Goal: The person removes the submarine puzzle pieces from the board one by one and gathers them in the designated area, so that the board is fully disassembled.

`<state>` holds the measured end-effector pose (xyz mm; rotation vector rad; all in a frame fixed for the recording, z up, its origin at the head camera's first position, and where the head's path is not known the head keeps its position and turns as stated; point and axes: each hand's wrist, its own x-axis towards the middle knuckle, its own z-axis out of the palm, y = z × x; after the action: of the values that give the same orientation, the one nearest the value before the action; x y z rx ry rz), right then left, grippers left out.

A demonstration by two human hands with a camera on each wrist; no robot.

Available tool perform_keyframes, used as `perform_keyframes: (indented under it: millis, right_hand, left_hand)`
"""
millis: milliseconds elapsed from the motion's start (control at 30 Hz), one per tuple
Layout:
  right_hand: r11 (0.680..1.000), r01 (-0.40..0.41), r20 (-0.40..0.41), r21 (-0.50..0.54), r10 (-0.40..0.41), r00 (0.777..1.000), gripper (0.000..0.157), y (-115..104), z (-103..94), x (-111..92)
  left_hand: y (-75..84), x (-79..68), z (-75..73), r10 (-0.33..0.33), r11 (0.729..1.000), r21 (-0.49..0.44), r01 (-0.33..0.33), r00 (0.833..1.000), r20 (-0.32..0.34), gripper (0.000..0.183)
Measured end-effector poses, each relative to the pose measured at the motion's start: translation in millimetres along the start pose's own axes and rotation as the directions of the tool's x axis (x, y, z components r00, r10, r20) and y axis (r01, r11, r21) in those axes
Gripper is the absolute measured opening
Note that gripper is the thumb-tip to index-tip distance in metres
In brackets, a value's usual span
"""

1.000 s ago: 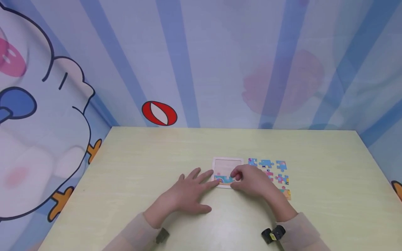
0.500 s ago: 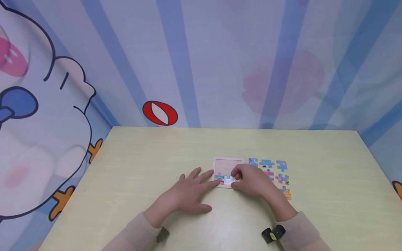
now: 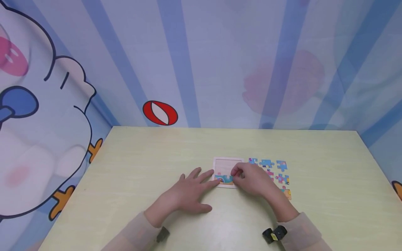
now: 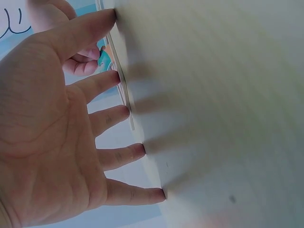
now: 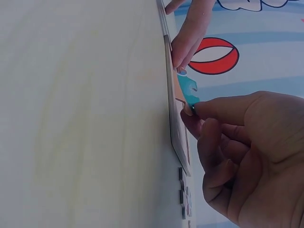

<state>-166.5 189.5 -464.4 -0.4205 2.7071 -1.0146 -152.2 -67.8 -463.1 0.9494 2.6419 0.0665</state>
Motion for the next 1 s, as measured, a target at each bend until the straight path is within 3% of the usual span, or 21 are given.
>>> perform_keyframes:
  millis: [567,1000]
  right_hand:
    - [0.999,0.043,-0.008,0.019,-0.043,0.999,0.011,8,-4.9,-2]
    - [0.994,-0.013,-0.006,0.112,0.014,1.0,0.01,30,-32.9,-24]
  left_hand:
    - [-1.3,1.1,1.2,-0.004,1.0,-0.005,0.004,1.0,0.003,0.081]
    - [-1.5,1.0,1.4,0.0,1.0,0.003,0.0,1.0,0.002,0.08]
